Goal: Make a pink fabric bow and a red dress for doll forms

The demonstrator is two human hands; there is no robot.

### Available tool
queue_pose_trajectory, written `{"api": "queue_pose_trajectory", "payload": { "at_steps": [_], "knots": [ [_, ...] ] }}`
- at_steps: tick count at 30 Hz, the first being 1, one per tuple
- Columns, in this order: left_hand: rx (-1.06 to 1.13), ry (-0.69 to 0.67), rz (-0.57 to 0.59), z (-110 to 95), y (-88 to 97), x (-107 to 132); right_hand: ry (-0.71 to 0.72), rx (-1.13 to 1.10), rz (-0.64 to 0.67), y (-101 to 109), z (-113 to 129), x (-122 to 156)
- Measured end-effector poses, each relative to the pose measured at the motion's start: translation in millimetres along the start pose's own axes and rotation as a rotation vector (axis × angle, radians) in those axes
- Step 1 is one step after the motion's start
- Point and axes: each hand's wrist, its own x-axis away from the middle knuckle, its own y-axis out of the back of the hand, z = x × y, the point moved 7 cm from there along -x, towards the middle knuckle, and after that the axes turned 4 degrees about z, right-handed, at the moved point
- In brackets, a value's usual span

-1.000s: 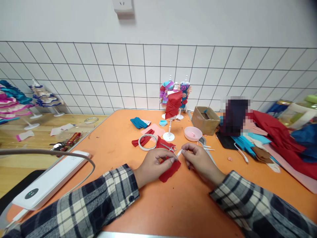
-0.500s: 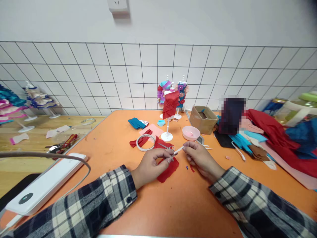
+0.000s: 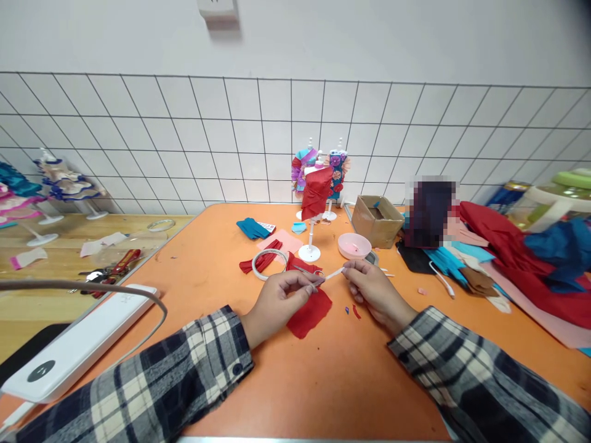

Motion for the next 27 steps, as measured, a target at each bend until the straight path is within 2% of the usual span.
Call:
{"api": "queue_pose_trajectory", "payload": {
  "at_steps": [8, 13, 15, 17, 21, 24, 27],
  "knots": [
    [0.094, 0.000, 0.013, 3.4, 0.6, -0.7, 0.068, 0.091, -0.016, -0.6, 6.0, -0.4],
    [0.109, -0.012, -0.003, 5.5, 3.7, -2.2, 0.173, 0.214, -0.105, 18.6, 15.9, -6.9],
    [0.119, -0.002, 0.005, 7.4, 3.2, -2.2, 0.279, 0.330, -0.192, 36.4, 33.6, -10.7],
    [0.125, 0.016, 0.020, 9.6, 1.8, -2.6, 0.441, 0.493, -0.345, 58.4, 61.5, -11.9],
    [0.071, 0.018, 0.046, 12.0, -0.7, -5.4, 0.755, 0.877, -0.752, 93.0, 114.5, -8.7],
    [0.028, -0.009, 0.066, 12.0, -1.7, -8.0, 0.750, 1.119, -0.901, 104.0, 126.9, -21.0],
    [-0.009, -0.037, 0.071, 10.0, -1.4, -8.7, 0.667, 1.266, -0.927, 109.5, 123.4, -37.9]
  ]
}}
